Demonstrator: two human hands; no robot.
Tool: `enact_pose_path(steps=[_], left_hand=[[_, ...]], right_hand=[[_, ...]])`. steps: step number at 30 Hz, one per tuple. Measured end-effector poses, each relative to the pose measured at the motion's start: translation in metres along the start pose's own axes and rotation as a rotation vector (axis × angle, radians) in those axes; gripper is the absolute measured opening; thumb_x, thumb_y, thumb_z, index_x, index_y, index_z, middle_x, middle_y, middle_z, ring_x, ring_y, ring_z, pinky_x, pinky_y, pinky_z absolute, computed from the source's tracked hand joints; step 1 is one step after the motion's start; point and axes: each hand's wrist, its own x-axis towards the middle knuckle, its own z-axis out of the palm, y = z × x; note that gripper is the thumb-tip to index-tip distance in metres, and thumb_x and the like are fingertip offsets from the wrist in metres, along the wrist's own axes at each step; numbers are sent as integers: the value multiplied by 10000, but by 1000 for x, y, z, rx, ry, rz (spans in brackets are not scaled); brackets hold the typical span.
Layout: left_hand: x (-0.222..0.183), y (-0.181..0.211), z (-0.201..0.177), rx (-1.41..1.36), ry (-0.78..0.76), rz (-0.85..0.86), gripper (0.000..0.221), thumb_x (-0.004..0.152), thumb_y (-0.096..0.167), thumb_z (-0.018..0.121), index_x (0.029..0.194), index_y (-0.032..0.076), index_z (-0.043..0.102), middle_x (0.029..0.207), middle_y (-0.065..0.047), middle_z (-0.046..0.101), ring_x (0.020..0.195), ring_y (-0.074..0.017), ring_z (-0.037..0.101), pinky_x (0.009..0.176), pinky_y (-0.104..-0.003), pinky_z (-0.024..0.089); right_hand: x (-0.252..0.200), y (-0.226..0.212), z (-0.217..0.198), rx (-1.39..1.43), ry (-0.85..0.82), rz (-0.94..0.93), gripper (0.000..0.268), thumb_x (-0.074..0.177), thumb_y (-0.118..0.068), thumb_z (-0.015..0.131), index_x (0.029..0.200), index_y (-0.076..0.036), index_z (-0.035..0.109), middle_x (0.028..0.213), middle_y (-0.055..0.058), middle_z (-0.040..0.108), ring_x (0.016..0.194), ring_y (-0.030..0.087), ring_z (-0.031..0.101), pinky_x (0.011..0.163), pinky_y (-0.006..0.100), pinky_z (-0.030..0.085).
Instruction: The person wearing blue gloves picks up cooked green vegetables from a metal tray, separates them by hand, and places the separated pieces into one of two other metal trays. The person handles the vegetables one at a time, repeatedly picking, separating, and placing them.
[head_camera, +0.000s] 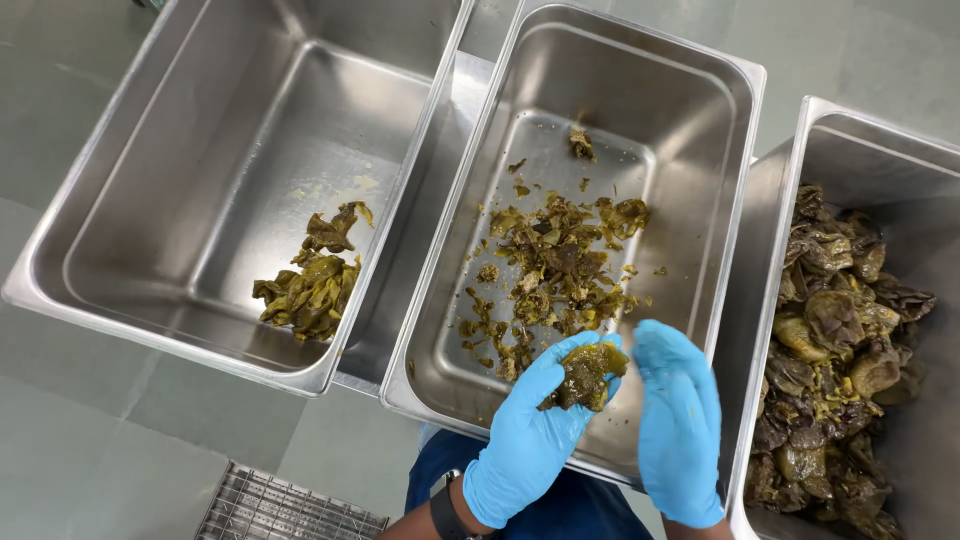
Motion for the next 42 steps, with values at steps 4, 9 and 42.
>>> enact_pose_path(steps=[4,9,42], left_hand=[[4,-3,0,-32,-48,27,498,1040,149,447,1495,-51,430,1470,-205,539,1372,-303,535,1216,-439,409],[5,-6,7,123,-5,45,495,1009,52,463,1494,-46,438,1457,-187,554,1334,-265,556,1170,-405,440],[-12,30,25,1041,-46,181,766,880,-128,498,1614,-12,315,1531,-179,541,1381,-247,557,1170,-364,451]], right_hand=[[-3,51,-35,314,9,363,561,1055,-281,525,1486,78,516,1320,176,543,1200,278,517,1109,438,369],[-6,12,4,-95,114,196,556,910,-72,595,1452,0,494,1324,107,562,1211,219,546,1076,391,431],[-2,6,5,-704,-94,111,746,780,-91,763,1472,-105,487,1483,136,518,1414,314,483,1158,431,397]])
